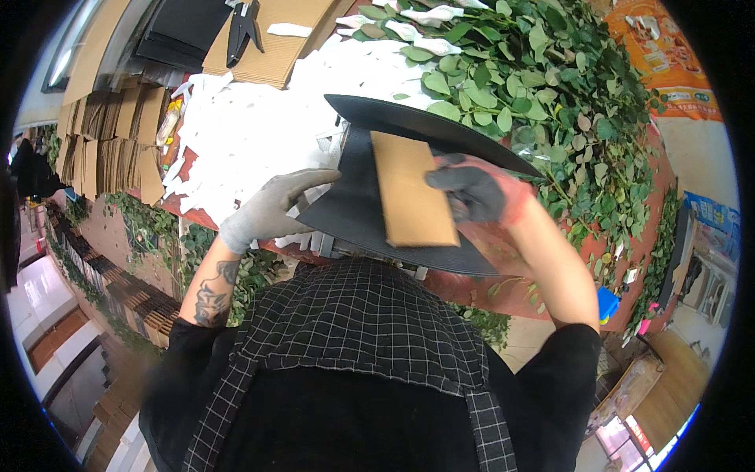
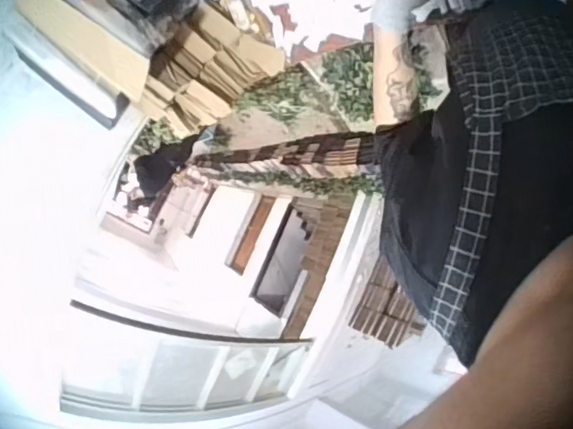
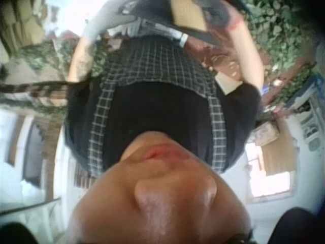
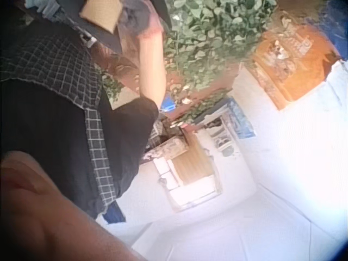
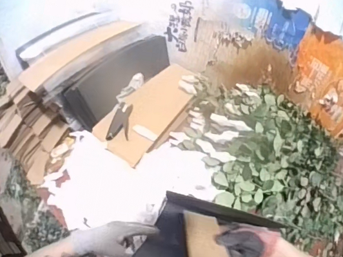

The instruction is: The person places bundles of roses into protective sleeves and black packaging foam, using a mechanical device on a table to secure the wrap.

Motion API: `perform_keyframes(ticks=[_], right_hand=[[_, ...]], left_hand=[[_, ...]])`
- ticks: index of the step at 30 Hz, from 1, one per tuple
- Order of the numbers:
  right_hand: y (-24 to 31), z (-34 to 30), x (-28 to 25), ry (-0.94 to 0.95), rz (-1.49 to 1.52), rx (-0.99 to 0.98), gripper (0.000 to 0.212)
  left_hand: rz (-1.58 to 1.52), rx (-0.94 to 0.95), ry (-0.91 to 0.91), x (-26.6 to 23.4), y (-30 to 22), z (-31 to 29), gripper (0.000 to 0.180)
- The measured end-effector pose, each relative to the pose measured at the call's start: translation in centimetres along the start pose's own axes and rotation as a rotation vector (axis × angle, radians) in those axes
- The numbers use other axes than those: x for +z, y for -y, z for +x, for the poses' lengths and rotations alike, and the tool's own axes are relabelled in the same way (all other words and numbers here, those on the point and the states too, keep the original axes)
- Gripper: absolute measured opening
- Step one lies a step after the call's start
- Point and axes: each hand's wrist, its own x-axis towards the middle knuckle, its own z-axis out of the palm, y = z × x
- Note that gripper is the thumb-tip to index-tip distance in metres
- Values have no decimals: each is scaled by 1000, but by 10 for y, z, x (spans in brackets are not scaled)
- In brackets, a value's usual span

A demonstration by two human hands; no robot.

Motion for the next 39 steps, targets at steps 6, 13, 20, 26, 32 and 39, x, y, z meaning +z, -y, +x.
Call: perform_keyframes(ticks=[6, 13, 20, 26, 32, 39], right_hand=[[-37, 65, 5, -143, 71, -114, 23], [-74, 79, -3, -189, 21, -151, 28], [-77, 88, -11, -379, -52, -309, 20], [-74, 108, -15, -481, 101, -222, 26], [-78, 123, -15, -762, -517, -231, 28], [-58, 109, 12, -691, -662, -110, 36]], left_hand=[[-36, 195, 220, 21, 41, 29, 53], [9, 3, 332, 35, 44, 22, 34], [1, -15, 269, 46, 60, 19, 34], [32, 125, 13, 51, 46, -1, 35], [86, -249, 139, 19, 41, 12, 33], [554, 195, 200, 38, 41, 59, 42]])
